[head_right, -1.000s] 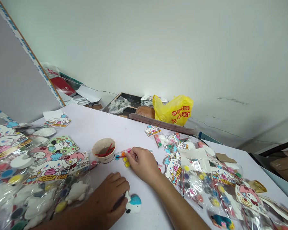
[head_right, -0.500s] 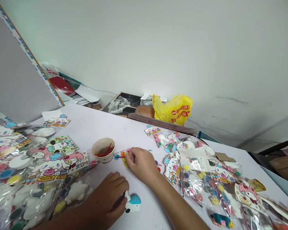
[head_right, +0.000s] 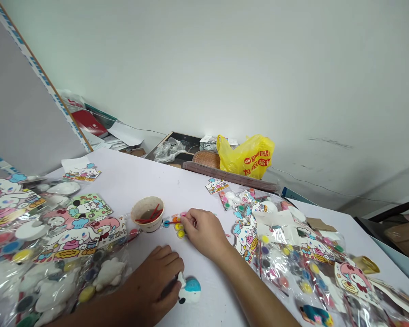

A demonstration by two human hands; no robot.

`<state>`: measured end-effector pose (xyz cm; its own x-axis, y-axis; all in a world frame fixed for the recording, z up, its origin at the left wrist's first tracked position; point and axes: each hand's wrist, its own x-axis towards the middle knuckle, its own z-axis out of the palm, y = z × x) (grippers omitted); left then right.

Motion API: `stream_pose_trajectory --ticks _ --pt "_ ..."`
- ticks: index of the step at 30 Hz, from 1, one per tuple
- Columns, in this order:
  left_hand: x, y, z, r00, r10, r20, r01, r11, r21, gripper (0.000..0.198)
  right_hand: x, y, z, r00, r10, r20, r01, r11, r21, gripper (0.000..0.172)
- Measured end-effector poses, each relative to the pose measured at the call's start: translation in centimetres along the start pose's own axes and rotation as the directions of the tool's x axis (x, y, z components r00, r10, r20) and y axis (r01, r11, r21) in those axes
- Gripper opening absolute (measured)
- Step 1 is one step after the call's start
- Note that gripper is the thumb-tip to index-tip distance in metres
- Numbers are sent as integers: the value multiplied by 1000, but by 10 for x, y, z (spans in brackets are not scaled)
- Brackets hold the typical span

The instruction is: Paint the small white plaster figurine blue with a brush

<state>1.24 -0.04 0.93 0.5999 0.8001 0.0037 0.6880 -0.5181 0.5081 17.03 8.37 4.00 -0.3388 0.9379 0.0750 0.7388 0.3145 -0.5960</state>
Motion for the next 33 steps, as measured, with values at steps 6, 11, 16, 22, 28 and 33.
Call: stream_pose_trajectory --ticks 6,11,16,22,28,33 --pt "-1 -2 2 1000 7 -15 -7 1000 -1 10 0 -7 -8 1000 0 -5 0 999 -33 36" --pt "-2 -2 3 1000 1 -16 -1 1000 -3 10 -1 -4 -2 999 -22 -34 20 998 -56 34" --pt "-2 -1 2 1000 10 -21 -10 1000 -10 10 -3 -1 11 992 -85 -95 77 993 -88 31" --pt "0 -1 2 1000 7 -16 -7 1000 -2 10 -4 -2 12 991 -91 -96 82 992 -93 29" --pt "0 -1 1 1000 4 -1 -4 1000 -26 10 -4 -2 13 991 -87 -98 78 993 -90 31" --pt "0 -1 1 1000 3 6 -3 1000 -5 9 -3 -2 14 990 -103 -101 93 991 -95 32"
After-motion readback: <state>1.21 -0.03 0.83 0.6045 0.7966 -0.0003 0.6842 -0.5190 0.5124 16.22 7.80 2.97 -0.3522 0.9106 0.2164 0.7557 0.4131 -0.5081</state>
